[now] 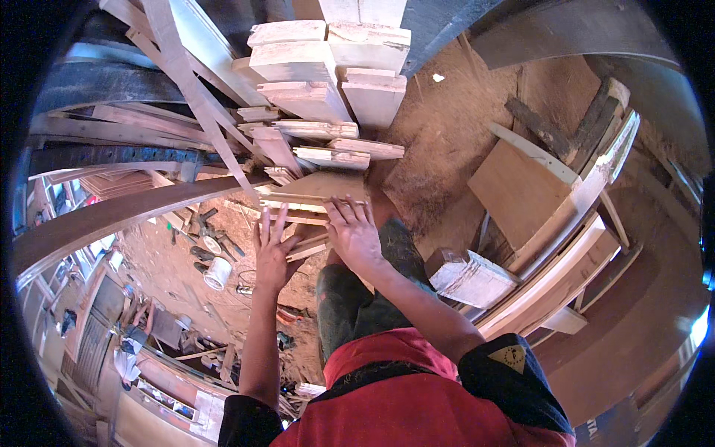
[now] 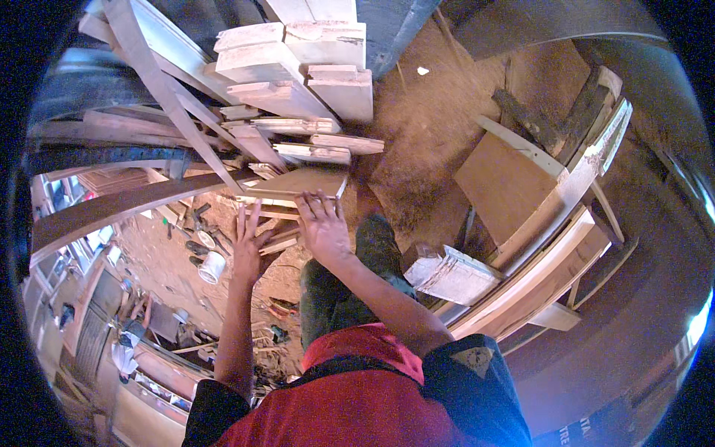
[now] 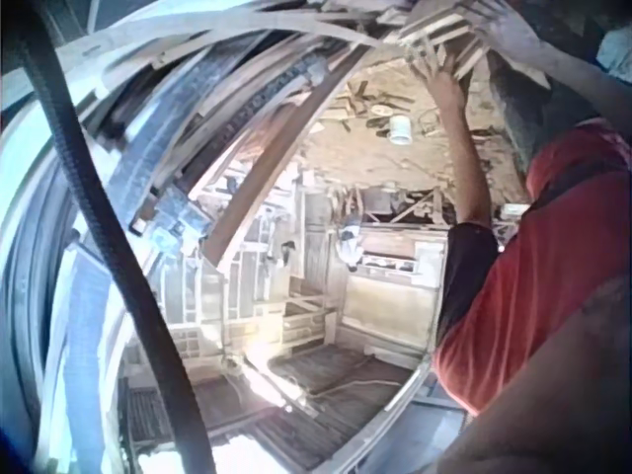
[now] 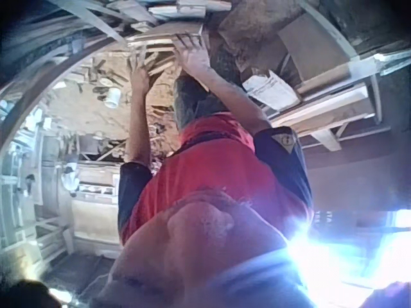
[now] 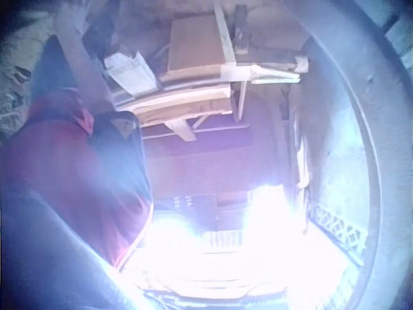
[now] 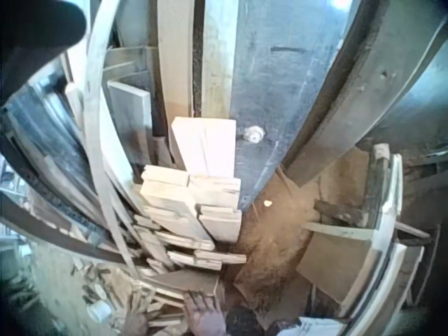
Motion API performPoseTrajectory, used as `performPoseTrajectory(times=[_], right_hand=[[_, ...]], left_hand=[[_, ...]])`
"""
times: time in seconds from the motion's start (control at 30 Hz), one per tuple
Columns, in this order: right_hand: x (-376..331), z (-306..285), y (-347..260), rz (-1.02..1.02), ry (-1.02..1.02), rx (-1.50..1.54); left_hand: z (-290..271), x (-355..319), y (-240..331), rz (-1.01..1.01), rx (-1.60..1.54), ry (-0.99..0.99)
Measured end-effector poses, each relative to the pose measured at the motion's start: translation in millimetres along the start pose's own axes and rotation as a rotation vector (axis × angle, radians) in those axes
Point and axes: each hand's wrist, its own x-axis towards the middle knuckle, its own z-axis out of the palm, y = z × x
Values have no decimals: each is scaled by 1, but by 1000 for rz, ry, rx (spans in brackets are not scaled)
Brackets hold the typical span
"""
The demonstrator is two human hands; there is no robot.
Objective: The person applies a white substance from a container to the ends of wood boards using a small applicator, then carries the boards across the room and places them into a stack.
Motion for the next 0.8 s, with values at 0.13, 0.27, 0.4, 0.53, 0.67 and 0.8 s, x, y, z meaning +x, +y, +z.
performPoseTrajectory(times=[0.13,0.27,0.4,0.53,0.67,0.8], right_hand=[[3,-1,1,-2,-23,1],[5,-2,1,-18,-25,-13],[6,2,4,-41,-14,-33],[7,-6,3,-70,-38,-134],[29,-30,-3,-128,-137,-112],[104,-29,-8,-163,-122,-59]], left_hand=[[1,3,-4,9,-10,-70],[1,4,-9,26,11,-19],[-7,10,-14,35,0,-85],[-8,12,-16,32,-50,-135],[7,3,-22,42,-48,-32],[-5,7,-20,48,-152,-78]])
